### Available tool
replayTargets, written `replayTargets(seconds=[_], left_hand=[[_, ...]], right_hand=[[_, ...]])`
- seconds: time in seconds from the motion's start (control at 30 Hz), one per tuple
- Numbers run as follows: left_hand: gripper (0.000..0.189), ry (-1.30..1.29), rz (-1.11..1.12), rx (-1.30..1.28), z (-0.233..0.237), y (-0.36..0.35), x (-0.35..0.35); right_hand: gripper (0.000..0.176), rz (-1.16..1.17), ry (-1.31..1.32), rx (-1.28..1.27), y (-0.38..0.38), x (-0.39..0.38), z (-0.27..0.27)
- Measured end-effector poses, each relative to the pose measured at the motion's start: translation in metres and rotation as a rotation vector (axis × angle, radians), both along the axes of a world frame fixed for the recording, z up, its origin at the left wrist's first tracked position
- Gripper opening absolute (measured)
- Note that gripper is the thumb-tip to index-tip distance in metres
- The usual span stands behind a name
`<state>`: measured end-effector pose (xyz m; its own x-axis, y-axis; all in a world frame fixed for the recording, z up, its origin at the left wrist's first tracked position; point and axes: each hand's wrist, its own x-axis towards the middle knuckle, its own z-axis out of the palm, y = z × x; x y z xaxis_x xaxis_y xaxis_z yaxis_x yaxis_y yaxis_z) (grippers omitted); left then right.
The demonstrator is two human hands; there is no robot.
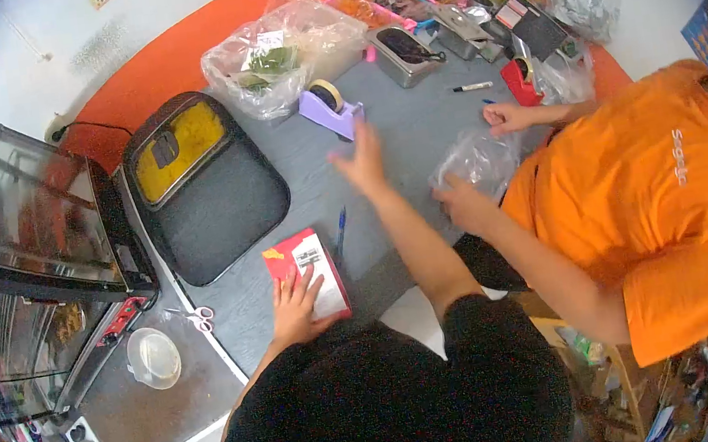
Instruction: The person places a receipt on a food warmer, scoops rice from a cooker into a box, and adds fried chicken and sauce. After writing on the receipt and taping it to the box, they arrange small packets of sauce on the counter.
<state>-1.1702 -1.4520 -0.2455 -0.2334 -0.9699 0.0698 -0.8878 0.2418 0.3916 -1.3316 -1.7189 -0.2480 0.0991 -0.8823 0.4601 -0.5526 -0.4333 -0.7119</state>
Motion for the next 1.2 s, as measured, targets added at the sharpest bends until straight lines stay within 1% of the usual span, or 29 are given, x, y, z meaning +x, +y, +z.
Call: replayTargets(seconds=[0.03,0.1,0.13,0.17,0.2,0.23,0.27,0.33,0.37,0.43,0.47,0.53,0.57,0.63,0.67,0.73,0.83,0.97,1.03,1.07,1.13,1.17,1.2], left_hand=[[0.069,0.032,0.011,0.001,0.002,0.000,0.000],[0.066,-0.001,0.006,0.003,-0.003,-0.004,0.003],[0.063,-0.039,-0.019,0.008,-0.005,-0.002,0.004],[0.063,-0.040,-0.008,0.026,-0.006,-0.001,0.005],[0.060,-0.044,-0.001,0.025,-0.007,-0.001,0.004],[0.057,-0.045,0.006,0.019,-0.007,-0.002,0.004],[0.057,-0.042,0.014,0.028,-0.006,-0.002,0.003],[0.056,0.044,0.056,0.084,0.000,-0.004,0.002],[0.056,0.047,0.061,0.085,-0.001,-0.004,0.002],[0.056,0.034,0.039,0.064,-0.002,-0.003,0.003],[0.056,0.034,0.041,0.065,-0.002,-0.003,0.003],[0.056,0.032,0.039,0.061,-0.002,-0.003,0.003],[0.056,0.029,0.036,0.060,-0.002,-0.003,0.004],[0.056,0.027,0.042,0.071,-0.004,-0.004,0.003],[0.056,0.029,0.041,0.071,-0.003,-0.004,0.003],[0.056,0.041,0.047,0.091,0.000,-0.004,0.003],[0.056,0.032,0.041,0.076,-0.004,-0.004,0.003],[0.056,0.043,0.054,0.077,-0.005,-0.003,0.002],[0.059,0.035,0.044,0.058,-0.003,-0.003,0.003],[0.059,0.039,0.046,0.072,-0.003,-0.002,0.003],[0.064,0.080,0.074,0.082,-0.005,-0.003,0.003],[0.070,0.138,0.081,0.070,-0.006,-0.003,0.003],[0.070,0.144,0.084,0.079,-0.007,-0.004,0.004]], right_hand=[[0.077,-0.107,-0.023,-0.093,-0.038,0.000,-0.005],[0.071,-0.121,-0.099,0.041,-0.087,0.000,-0.017],[0.071,-0.107,-0.098,0.056,-0.102,-0.003,-0.024],[0.069,-0.083,-0.034,0.097,-0.113,-0.005,-0.033],[0.066,-0.062,0.031,0.144,-0.108,-0.003,-0.035],[0.055,-0.085,0.029,0.155,-0.101,-0.001,-0.038],[0.055,-0.077,0.033,0.164,-0.092,0.004,-0.040],[0.046,-0.223,0.272,0.133,-0.079,0.013,-0.042],[0.046,-0.218,0.274,0.133,-0.087,0.014,-0.048],[0.034,-0.118,-0.194,0.658,-0.102,0.017,-0.051],[0.034,-0.116,-0.193,0.660,-0.105,0.012,-0.053],[0.024,0.049,-0.829,0.822,-0.083,0.006,-0.014],[0.024,0.048,-0.833,0.819,-0.075,0.008,-0.026],[0.016,-0.103,-0.985,0.478,-0.060,0.017,-0.060],[0.016,-0.104,-0.983,0.478,-0.054,0.018,-0.065],[0.012,-0.037,-0.853,0.258,-0.043,0.017,-0.070],[0.010,0.014,-0.790,0.278,-0.046,0.011,-0.063],[0.010,0.014,-0.840,0.273,-0.044,0.014,-0.063],[0.009,-0.069,-0.825,0.318,-0.044,0.018,-0.064],[0.009,-0.073,-0.820,0.332,-0.041,0.018,-0.065],[0.012,-0.140,-0.693,0.231,-0.042,0.020,-0.066],[0.012,-0.143,-0.687,0.243,-0.046,0.021,-0.067],[0.014,-0.221,-0.574,0.190,-0.054,0.017,-0.074]])
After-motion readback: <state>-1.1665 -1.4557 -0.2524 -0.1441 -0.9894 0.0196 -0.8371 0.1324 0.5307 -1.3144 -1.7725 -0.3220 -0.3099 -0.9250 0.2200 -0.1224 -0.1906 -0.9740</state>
